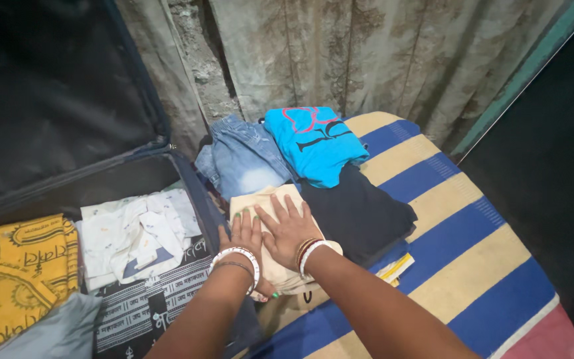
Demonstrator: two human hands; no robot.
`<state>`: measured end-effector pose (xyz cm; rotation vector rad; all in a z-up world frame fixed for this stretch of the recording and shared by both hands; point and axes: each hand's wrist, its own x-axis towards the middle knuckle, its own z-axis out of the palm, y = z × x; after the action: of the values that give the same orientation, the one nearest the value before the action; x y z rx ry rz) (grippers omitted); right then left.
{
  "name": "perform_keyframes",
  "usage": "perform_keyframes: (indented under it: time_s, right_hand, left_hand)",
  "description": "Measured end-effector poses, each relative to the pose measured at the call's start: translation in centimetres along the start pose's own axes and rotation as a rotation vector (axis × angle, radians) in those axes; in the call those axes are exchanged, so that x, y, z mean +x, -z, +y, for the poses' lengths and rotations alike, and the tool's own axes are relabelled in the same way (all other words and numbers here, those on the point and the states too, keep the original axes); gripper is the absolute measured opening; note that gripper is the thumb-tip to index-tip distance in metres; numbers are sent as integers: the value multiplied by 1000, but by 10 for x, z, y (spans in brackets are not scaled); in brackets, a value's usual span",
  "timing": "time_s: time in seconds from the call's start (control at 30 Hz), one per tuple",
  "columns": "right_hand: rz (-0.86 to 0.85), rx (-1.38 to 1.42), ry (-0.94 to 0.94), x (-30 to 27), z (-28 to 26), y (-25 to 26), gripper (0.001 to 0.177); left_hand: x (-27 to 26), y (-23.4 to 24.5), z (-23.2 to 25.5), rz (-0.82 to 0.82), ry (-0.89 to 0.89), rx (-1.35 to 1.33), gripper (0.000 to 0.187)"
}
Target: The person folds several items of clothing including a patterned white garment, a yellow cloth, and a pink plaid shirt by hand before placing them into a black suitcase.
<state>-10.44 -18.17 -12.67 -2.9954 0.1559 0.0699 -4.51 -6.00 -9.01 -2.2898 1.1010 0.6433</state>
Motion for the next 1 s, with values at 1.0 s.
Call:
perform_keyframes:
  time_s: [1.0]
  right_hand:
    - [185, 68, -4, -5, 2, -3, 64]
  left_hand:
    - [2, -5, 1, 70, -6, -94, 159]
